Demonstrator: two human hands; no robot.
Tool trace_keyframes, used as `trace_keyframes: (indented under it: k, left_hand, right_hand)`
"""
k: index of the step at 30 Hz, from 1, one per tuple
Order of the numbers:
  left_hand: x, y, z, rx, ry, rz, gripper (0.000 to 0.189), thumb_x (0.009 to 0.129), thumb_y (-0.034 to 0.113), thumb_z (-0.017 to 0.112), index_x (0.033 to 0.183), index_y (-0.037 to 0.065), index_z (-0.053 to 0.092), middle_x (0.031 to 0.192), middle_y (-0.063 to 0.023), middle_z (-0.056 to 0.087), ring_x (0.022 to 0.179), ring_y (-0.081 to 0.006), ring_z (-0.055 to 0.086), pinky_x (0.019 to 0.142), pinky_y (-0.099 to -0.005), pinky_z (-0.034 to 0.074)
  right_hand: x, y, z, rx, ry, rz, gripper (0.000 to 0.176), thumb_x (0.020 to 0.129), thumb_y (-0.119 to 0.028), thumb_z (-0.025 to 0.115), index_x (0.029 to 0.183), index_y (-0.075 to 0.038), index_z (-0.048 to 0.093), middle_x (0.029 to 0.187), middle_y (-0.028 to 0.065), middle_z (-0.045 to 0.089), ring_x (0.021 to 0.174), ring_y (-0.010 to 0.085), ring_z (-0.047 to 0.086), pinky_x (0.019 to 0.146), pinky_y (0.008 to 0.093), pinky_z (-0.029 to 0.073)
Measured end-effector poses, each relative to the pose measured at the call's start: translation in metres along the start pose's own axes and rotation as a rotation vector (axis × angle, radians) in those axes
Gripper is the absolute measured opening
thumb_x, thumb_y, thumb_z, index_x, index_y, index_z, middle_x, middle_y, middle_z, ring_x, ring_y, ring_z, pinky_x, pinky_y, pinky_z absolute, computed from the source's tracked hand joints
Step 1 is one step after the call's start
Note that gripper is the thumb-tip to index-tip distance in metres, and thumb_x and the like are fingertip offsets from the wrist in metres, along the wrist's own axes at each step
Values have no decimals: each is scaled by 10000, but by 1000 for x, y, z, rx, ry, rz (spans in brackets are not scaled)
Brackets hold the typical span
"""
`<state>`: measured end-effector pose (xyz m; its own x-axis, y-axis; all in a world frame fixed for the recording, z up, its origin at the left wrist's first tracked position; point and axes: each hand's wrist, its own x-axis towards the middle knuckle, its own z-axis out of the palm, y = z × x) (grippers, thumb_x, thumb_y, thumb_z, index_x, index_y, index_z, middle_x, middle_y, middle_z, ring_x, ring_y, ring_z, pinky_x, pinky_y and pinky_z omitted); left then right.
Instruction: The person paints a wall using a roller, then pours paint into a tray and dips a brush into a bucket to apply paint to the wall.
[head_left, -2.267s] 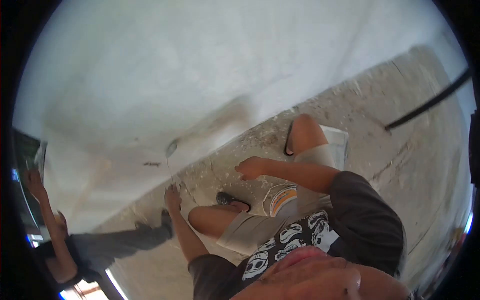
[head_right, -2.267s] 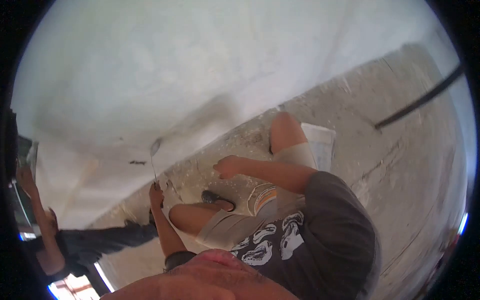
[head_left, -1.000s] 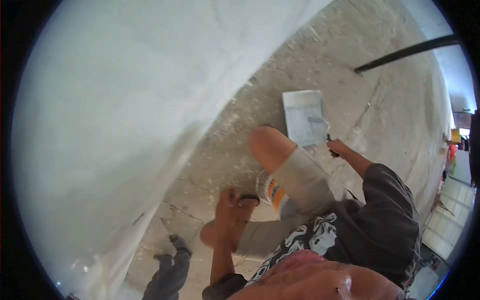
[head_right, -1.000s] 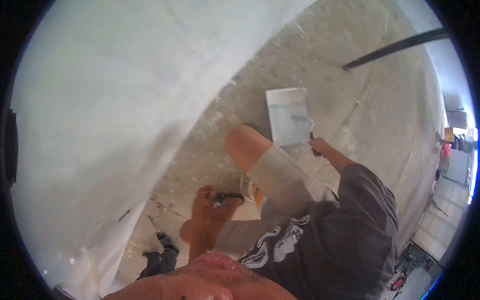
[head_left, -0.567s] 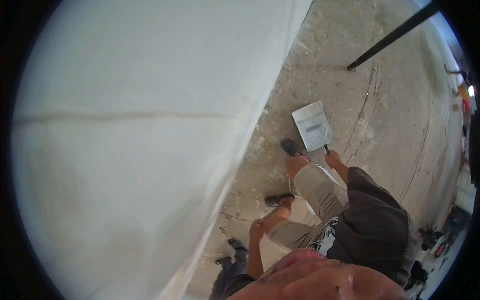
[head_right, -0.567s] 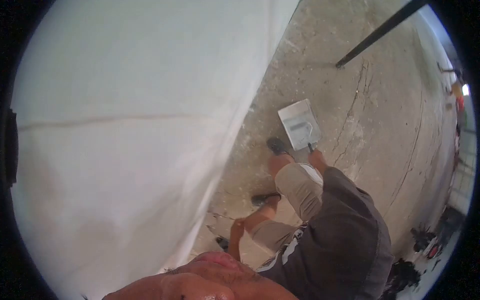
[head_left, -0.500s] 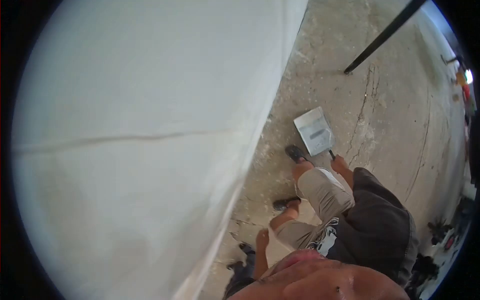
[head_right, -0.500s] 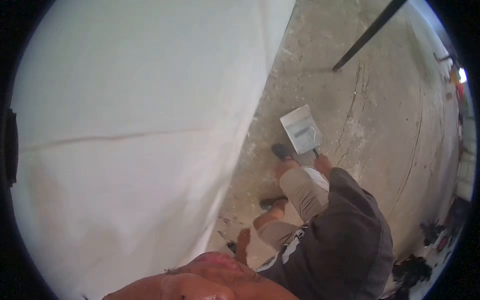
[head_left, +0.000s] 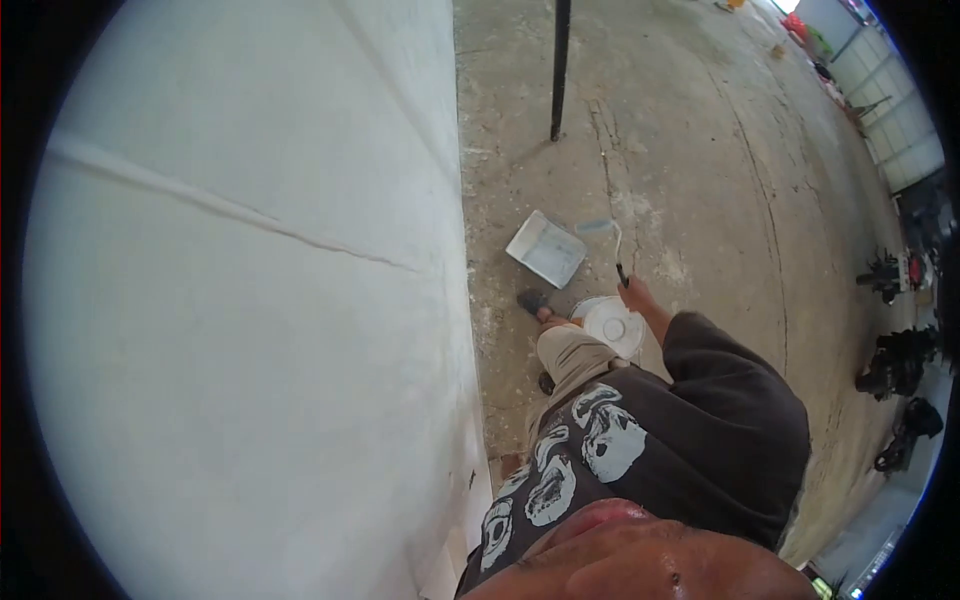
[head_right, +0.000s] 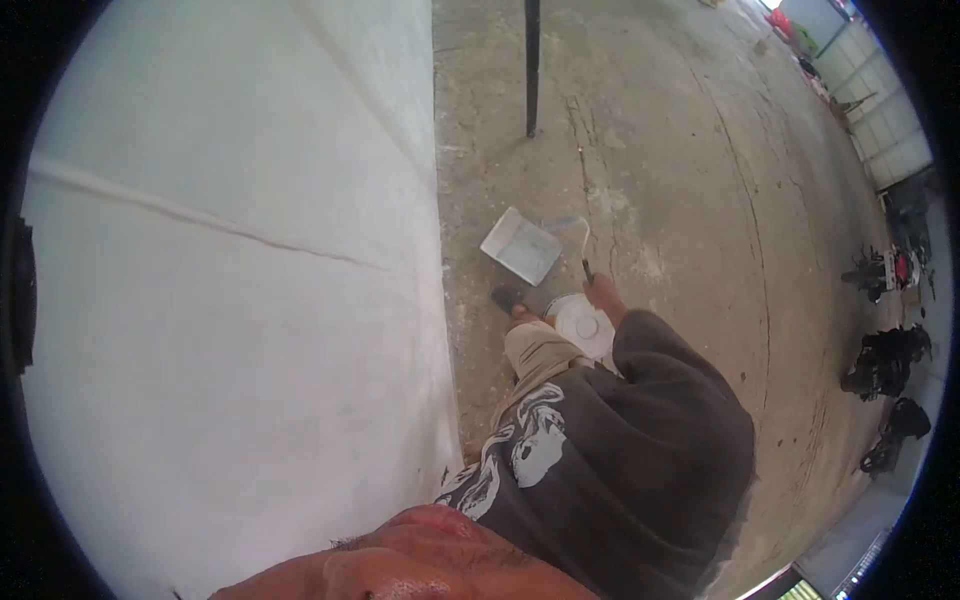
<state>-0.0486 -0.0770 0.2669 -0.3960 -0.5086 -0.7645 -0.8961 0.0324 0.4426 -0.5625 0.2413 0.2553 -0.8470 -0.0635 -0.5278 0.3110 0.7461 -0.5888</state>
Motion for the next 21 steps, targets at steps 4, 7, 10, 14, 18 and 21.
trace_keyframes:
  k: [4, 7, 10, 14, 18, 21]
  left_hand:
    - [32, 34, -5, -105, -39, 52, 434, 904, 403, 502, 1036, 0, 596, 978, -248, 632, 959, -399, 603, 841, -442, 463]
    - [32, 136, -30, 140, 190, 463, 414, 941, 425, 484, 991, 35, 614, 914, -171, 652, 859, -307, 632, 774, -395, 477]
    - [15, 280, -72, 8, 295, 828, 468, 929, 426, 505, 988, -30, 595, 960, -248, 627, 895, -391, 604, 769, -420, 469]
    - [-124, 457, -145, -154, 490, 1386, 191, 925, 180, 557, 990, 2, 587, 939, -113, 624, 886, -233, 578, 786, -334, 444]
    - [-272, 516, -205, -489, 613, 2012, 499, 861, 400, 626, 1104, -26, 536, 1060, -181, 585, 993, -279, 553, 824, -356, 429]
    - [-344, 520, -261, -403, 458, 2608, 473, 986, 375, 324, 1298, 21, 358, 1333, -239, 424, 1183, -407, 478, 1008, -520, 395]
  right_hand:
    - [-95, 75, -11, -171, 9, 6, 264, 857, -237, 554, 886, 25, 534, 630, 168, 600, 489, 285, 614, 456, 406, 491]
    - [-160, 136, -22, -196, -43, 135, 265, 837, -218, 553, 852, 47, 567, 607, 172, 606, 491, 291, 620, 477, 408, 501]
    - [-221, 198, -16, -278, -15, 140, 279, 822, -207, 552, 754, 59, 603, 587, 173, 610, 498, 288, 627, 481, 413, 502]
    - [-263, 234, -19, -253, -19, 427, 297, 820, -205, 553, 695, 60, 604, 560, 163, 599, 493, 284, 626, 467, 408, 491]
    - [-280, 253, -24, 51, 99, 409, 313, 829, -197, 543, 645, 51, 590, 522, 147, 569, 463, 262, 601, 427, 396, 459]
    - [-274, 250, -30, 104, 123, 388, 286, 858, -222, 567, 781, 53, 573, 583, 134, 586, 454, 245, 586, 415, 370, 461]
